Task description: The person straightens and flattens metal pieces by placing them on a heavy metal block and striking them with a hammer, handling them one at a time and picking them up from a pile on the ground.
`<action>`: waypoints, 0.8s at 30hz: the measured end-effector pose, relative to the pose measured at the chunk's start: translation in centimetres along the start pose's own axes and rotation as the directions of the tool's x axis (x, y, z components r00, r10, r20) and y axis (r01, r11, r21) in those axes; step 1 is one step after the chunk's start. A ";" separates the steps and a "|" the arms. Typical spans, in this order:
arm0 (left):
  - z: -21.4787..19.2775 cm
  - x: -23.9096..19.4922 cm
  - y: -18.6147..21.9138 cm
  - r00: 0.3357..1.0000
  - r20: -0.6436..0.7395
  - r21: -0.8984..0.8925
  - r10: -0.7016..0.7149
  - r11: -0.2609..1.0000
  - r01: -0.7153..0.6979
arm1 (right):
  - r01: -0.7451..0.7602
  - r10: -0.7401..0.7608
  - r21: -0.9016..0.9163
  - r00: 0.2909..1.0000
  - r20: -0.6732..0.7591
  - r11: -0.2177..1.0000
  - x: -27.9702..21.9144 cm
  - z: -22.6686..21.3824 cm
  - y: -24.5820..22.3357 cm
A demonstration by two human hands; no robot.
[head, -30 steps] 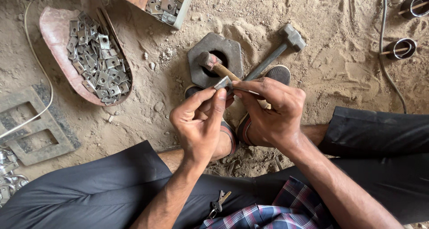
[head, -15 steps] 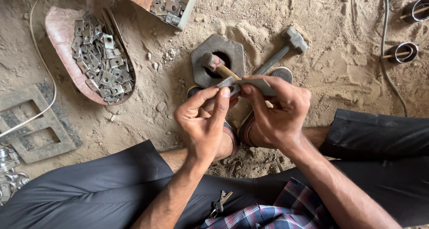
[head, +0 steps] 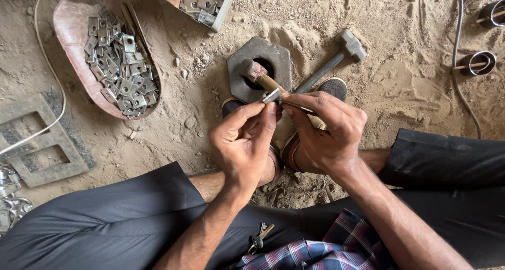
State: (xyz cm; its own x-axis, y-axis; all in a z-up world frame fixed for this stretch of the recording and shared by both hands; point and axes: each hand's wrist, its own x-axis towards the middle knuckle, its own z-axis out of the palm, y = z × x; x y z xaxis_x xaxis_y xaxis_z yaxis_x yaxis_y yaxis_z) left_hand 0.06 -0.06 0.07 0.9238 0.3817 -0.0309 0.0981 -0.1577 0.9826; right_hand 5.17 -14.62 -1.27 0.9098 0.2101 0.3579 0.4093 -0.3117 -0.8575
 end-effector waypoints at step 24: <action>0.5 0.9 1.9 0.979 0.100 -0.410 -0.177 0.890 0.203 | -0.318 0.334 0.478 0.941 0.052 0.819 0.1 -0.7 1.0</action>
State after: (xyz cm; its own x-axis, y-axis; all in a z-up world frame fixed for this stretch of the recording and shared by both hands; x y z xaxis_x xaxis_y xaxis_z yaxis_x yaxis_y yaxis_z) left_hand 1.29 -0.46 1.86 0.9242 0.3104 -0.2225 0.1229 0.3101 0.9427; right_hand 5.72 -15.56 -1.79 0.9894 0.1417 0.0307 0.0135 0.1210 -0.9926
